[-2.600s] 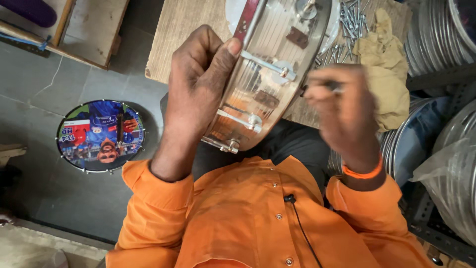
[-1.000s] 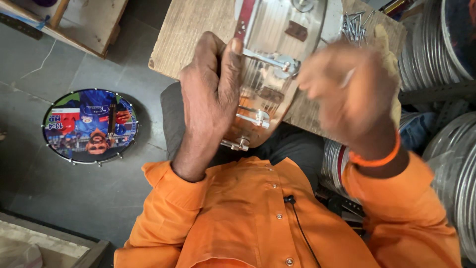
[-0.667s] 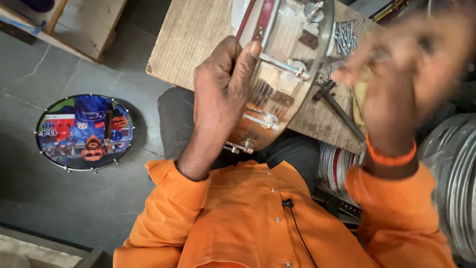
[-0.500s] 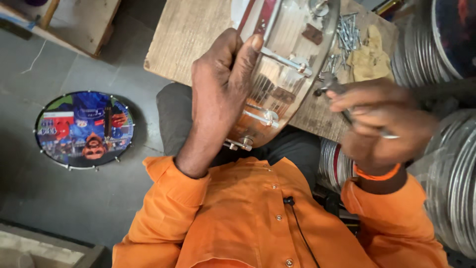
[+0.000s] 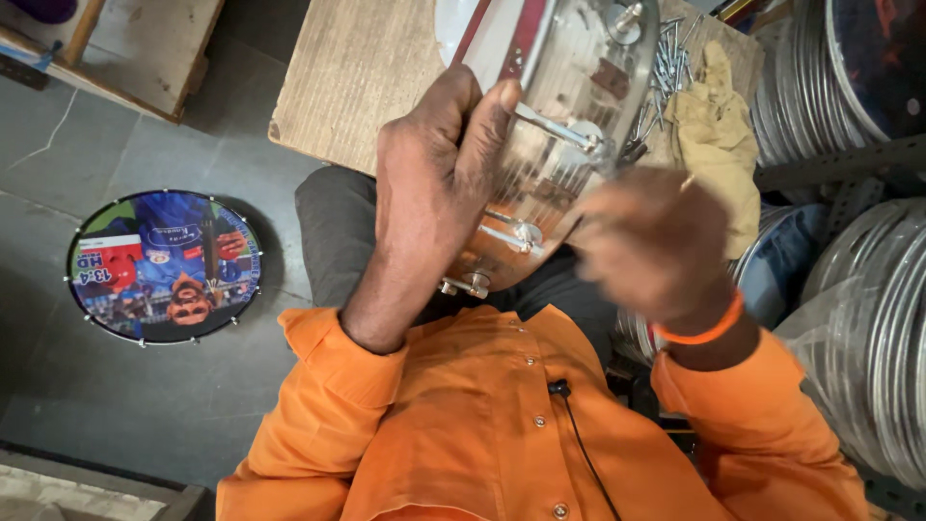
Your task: The person attaches metal tension rods to a drum shell by inserting them through brackets and tightening the nuts with a small wrench. They pick up individual screws and components from the workbench and occasionally use a hammer to tap parts into place.
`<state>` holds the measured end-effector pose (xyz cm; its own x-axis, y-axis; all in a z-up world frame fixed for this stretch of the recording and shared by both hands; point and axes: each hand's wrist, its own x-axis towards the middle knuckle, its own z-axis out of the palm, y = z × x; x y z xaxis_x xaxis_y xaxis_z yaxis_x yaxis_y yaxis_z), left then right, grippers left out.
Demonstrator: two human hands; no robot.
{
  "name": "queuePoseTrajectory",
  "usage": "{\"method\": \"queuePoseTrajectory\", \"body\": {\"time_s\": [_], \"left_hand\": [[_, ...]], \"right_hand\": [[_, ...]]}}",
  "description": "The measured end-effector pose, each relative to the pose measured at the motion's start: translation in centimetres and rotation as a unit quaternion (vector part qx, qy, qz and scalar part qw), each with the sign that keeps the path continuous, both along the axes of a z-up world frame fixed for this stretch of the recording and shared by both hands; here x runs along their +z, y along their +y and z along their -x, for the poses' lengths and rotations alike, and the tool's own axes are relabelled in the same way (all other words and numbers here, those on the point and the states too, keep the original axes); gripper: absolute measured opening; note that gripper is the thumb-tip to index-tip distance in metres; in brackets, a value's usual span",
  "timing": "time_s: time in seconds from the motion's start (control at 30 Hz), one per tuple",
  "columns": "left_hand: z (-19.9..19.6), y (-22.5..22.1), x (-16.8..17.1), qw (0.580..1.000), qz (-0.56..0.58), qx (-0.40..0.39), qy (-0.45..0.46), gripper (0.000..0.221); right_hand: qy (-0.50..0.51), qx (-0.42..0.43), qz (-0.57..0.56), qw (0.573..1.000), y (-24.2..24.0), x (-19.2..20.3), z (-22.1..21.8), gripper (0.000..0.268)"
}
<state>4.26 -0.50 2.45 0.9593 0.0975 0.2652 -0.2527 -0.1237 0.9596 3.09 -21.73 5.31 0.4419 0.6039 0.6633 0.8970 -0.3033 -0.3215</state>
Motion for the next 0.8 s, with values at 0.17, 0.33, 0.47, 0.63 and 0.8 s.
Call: {"method": "queuePoseTrajectory", "body": {"time_s": [0.17, 0.33, 0.47, 0.63, 0.8], "left_hand": [[0.3, -0.5, 0.0, 0.999, -0.027, -0.017, -0.023, 0.037], [-0.7, -0.3, -0.1, 0.999, -0.040, 0.006, -0.024, 0.039], [-0.8, -0.4, -0.2, 0.999, -0.025, 0.002, -0.024, 0.039], [-0.8, -0.7, -0.1, 0.999, -0.037, 0.011, -0.031, 0.039], [-0.8, -0.9, 0.1, 0.999, -0.051, 0.001, -0.006, 0.039]], "right_hand": [[0.400, -0.067, -0.179, 0.896, -3.0, 2.1, -4.6, 0.029], [0.218, -0.026, -0.187, 0.958, -5.4, 1.0, -4.2, 0.025], [0.044, 0.018, -0.121, 0.992, -7.6, -0.8, -1.1, 0.018], [0.111, -0.065, -0.070, 0.989, -5.2, -2.2, 2.4, 0.007], [-0.175, -0.049, 0.146, 0.973, -1.3, -0.2, 1.5, 0.014]]}}
